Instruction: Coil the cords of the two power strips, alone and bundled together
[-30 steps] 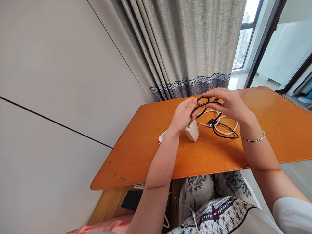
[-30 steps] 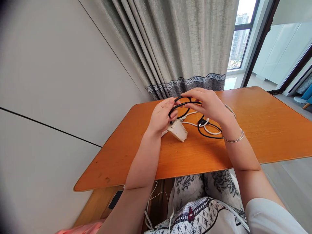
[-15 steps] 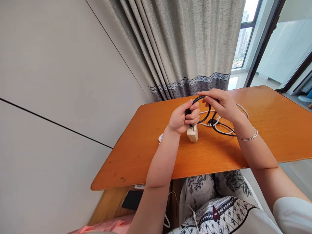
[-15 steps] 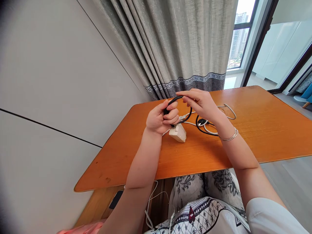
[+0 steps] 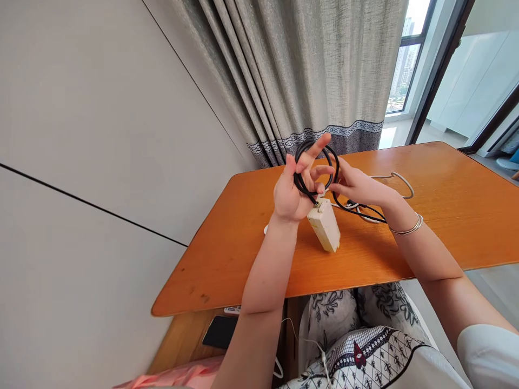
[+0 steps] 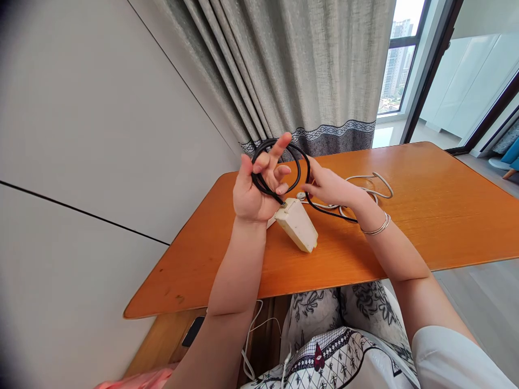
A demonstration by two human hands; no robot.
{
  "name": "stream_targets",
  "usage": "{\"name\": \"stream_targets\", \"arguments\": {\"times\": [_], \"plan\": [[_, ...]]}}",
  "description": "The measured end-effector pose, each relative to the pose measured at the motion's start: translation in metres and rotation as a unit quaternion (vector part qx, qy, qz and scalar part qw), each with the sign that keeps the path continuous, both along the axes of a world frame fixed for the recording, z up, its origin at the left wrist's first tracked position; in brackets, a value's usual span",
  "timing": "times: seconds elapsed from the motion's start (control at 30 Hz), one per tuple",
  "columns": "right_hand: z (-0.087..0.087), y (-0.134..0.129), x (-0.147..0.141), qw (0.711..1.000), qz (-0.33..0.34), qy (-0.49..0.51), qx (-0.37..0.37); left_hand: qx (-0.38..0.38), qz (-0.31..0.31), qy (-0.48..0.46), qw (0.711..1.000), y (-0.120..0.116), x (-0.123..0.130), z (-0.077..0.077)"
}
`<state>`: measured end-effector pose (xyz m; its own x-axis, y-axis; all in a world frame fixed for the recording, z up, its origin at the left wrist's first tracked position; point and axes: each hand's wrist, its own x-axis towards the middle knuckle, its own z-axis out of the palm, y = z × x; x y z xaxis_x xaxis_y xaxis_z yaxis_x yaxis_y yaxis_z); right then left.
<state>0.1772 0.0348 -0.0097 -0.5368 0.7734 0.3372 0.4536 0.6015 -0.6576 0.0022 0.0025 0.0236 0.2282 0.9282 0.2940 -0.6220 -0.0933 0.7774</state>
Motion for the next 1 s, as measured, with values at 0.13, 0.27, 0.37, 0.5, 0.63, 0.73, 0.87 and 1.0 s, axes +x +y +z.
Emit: {"name": "stream_targets", "arguments": {"times": [0.13, 0.27, 0.37, 0.5, 0.63, 0.73, 0.87, 1.0], "plan": [[0.006, -0.012, -0.007, 0.981, 0.09, -0.118, -0.129, 0.059, 0.056, 0.003, 0.997, 0.009, -0.007, -0.004], [0.012, -0.026, -0.015, 0.964, 0.06, -0.242, -0.089, 0.094, 0.103, 0.016, 0.99, 0.019, -0.016, -0.008], [0.017, -0.04, -0.02, 0.946, -0.059, -0.316, 0.045, 0.114, 0.13, 0.03, 0.984, 0.026, -0.021, -0.013], [0.025, -0.057, -0.023, 0.938, -0.089, -0.319, 0.106, 0.126, 0.145, 0.035, 0.981, 0.03, -0.023, -0.016], [0.028, -0.065, -0.026, 0.942, -0.058, -0.295, 0.146, 0.121, 0.134, 0.021, 0.983, 0.024, -0.016, -0.011], [0.025, -0.066, -0.025, 0.946, -0.031, -0.257, 0.195, 0.085, 0.119, 0.033, 0.989, 0.018, -0.009, -0.009], [0.02, -0.063, -0.018, 0.952, -0.034, -0.159, 0.258, 0.009, 0.072, 0.043, 0.996, 0.015, -0.003, -0.015], [0.019, -0.055, -0.01, 0.952, -0.054, -0.041, 0.298, -0.026, 0.026, 0.082, 0.996, 0.012, -0.002, -0.023]]}}
